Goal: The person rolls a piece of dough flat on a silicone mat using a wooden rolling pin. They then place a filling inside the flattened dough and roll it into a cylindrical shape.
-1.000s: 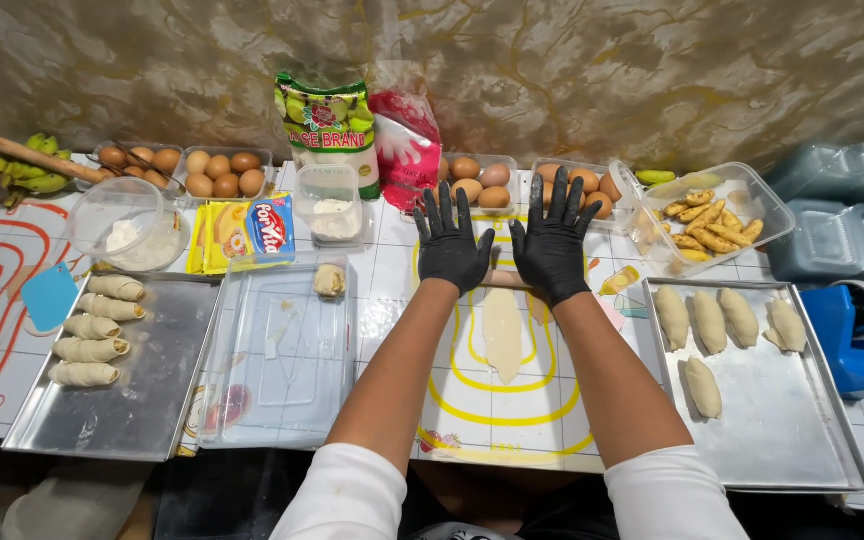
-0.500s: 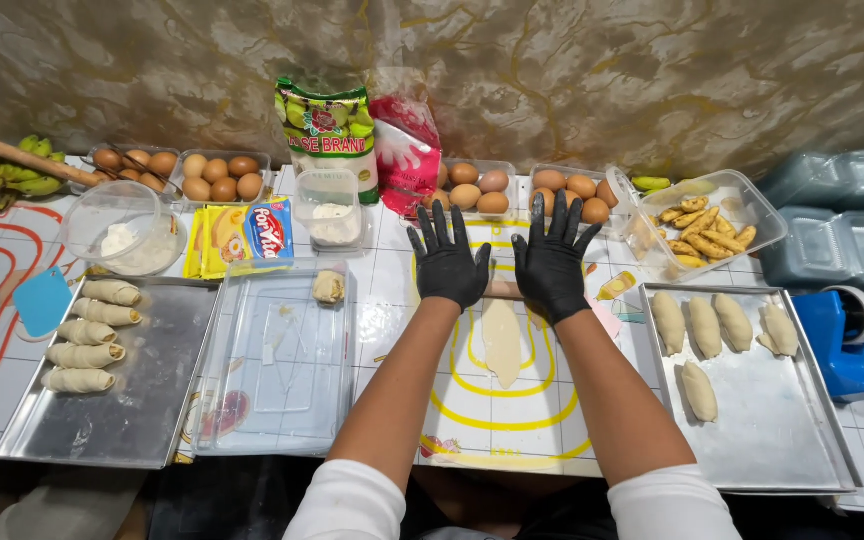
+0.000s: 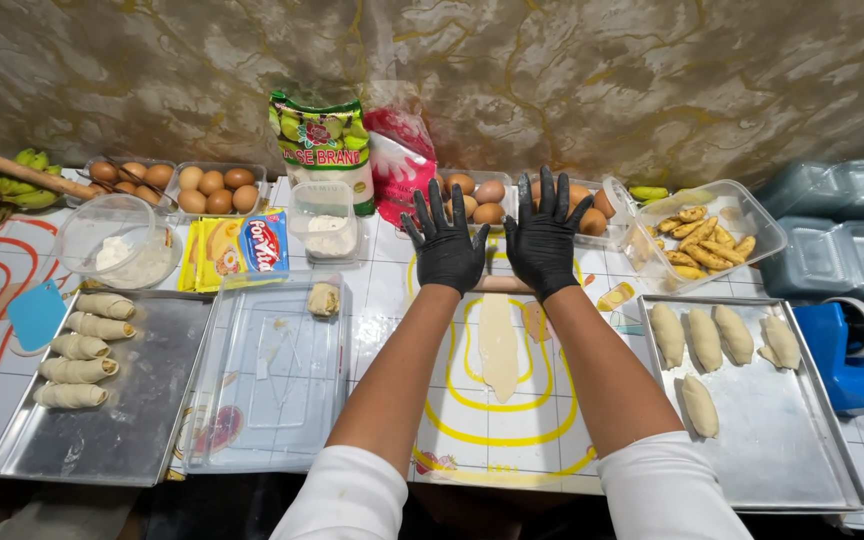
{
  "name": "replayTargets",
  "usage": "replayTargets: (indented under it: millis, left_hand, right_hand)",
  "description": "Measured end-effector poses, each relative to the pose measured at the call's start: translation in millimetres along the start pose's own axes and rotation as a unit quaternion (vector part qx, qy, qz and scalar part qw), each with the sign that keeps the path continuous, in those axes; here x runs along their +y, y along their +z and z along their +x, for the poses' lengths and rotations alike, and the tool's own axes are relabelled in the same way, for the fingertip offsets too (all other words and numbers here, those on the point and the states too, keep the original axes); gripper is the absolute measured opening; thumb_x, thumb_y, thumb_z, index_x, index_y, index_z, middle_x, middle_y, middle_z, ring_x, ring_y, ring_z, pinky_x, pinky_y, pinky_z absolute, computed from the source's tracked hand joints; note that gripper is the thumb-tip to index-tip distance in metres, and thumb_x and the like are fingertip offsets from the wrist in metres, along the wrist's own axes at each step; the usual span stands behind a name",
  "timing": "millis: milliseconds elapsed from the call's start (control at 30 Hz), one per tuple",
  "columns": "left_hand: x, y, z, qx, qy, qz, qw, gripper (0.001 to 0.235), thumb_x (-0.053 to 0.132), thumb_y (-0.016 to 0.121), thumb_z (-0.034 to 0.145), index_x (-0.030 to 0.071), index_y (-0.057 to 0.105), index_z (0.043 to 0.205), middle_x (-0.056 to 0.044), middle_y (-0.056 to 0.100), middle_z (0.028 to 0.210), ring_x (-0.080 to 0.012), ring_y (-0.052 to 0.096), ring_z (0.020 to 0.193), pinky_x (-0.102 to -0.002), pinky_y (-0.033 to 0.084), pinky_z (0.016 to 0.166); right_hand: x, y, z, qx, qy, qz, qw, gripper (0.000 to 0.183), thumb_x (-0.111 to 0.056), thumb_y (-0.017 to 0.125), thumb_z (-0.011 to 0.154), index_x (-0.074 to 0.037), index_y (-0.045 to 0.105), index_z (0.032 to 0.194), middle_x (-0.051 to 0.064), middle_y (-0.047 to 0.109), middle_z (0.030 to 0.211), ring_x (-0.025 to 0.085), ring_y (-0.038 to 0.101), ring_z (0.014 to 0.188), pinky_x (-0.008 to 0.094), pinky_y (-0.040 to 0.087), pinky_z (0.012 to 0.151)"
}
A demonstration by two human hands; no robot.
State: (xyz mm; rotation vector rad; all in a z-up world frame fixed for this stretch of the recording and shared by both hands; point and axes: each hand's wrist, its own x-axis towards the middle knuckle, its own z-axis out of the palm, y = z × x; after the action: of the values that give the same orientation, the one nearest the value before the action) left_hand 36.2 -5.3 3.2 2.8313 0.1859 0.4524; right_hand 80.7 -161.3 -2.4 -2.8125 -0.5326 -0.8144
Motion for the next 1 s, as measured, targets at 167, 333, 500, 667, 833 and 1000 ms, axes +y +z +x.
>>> replayTargets:
  millis: [167, 333, 500, 667, 833, 1000]
  left_hand:
    - [-4, 20, 16, 0.072, 0.009, -0.008, 0.997, 0.077, 0.057, 0.046, 0.102, 0.015, 0.021, 0.162, -0.022, 0.008, 0.169, -0.0447, 0.002, 0.156, -0.070, 0.004, 0.120]
    - [-6, 29, 22, 0.149, 0.050, -0.013, 0.987, 0.072, 0.055, 0.051, 0.101, 0.018, 0.030, 0.159, -0.020, 0.020, 0.164, -0.0411, 0.013, 0.154, -0.069, 0.010, 0.120]
    - [-4, 30, 31, 0.161, 0.057, 0.008, 0.985, 0.071, 0.056, 0.053, 0.100, 0.020, 0.032, 0.158, -0.020, 0.021, 0.164, -0.0401, 0.016, 0.153, -0.068, 0.015, 0.119]
    - [-5, 44, 42, 0.144, 0.056, 0.020, 0.988, 0.072, 0.058, 0.051, 0.101, 0.023, 0.029, 0.160, -0.017, 0.018, 0.167, -0.0380, 0.016, 0.154, -0.066, 0.017, 0.119]
    - [-6, 42, 44, 0.127, 0.062, 0.021, 0.990, 0.072, 0.057, 0.050, 0.102, 0.022, 0.028, 0.160, -0.017, 0.016, 0.168, -0.0376, 0.014, 0.155, -0.067, 0.015, 0.119]
    - [-8, 42, 43, 0.175, 0.079, 0.010, 0.981, 0.067, 0.056, 0.052, 0.101, 0.023, 0.035, 0.157, -0.015, 0.026, 0.162, -0.0348, 0.020, 0.152, -0.063, 0.016, 0.118]
  right_hand:
    - [3, 3, 11, 0.054, 0.004, 0.009, 0.998, 0.063, -0.025, 0.063, 0.101, -0.008, 0.040, 0.157, 0.025, 0.025, 0.163, 0.047, 0.017, 0.151, 0.078, 0.001, 0.112]
    - [10, 11, 16, 0.081, 0.005, 0.022, 0.996, 0.057, -0.027, 0.060, 0.103, -0.010, 0.043, 0.155, 0.022, 0.031, 0.160, 0.044, 0.022, 0.150, 0.074, 0.001, 0.115]
    - [14, 14, 23, 0.142, -0.024, 0.017, 0.989, 0.047, -0.024, 0.058, 0.103, -0.011, 0.051, 0.147, 0.018, 0.042, 0.152, 0.038, 0.034, 0.144, 0.066, 0.008, 0.116]
    - [19, 19, 26, 0.174, -0.050, 0.026, 0.983, 0.043, -0.024, 0.060, 0.099, -0.016, 0.056, 0.142, 0.010, 0.049, 0.143, 0.030, 0.042, 0.134, 0.055, 0.022, 0.110]
    - [20, -6, 10, 0.153, -0.034, 0.114, 0.981, 0.030, -0.024, 0.070, 0.089, -0.020, 0.068, 0.119, 0.002, 0.057, 0.102, 0.028, 0.061, 0.096, 0.044, 0.046, 0.087]
    - [1, -68, -31, -0.279, 0.062, 0.153, 0.946, 0.025, -0.037, 0.082, 0.078, -0.028, 0.074, 0.100, -0.002, 0.073, 0.103, 0.026, 0.069, 0.105, 0.046, 0.055, 0.094]
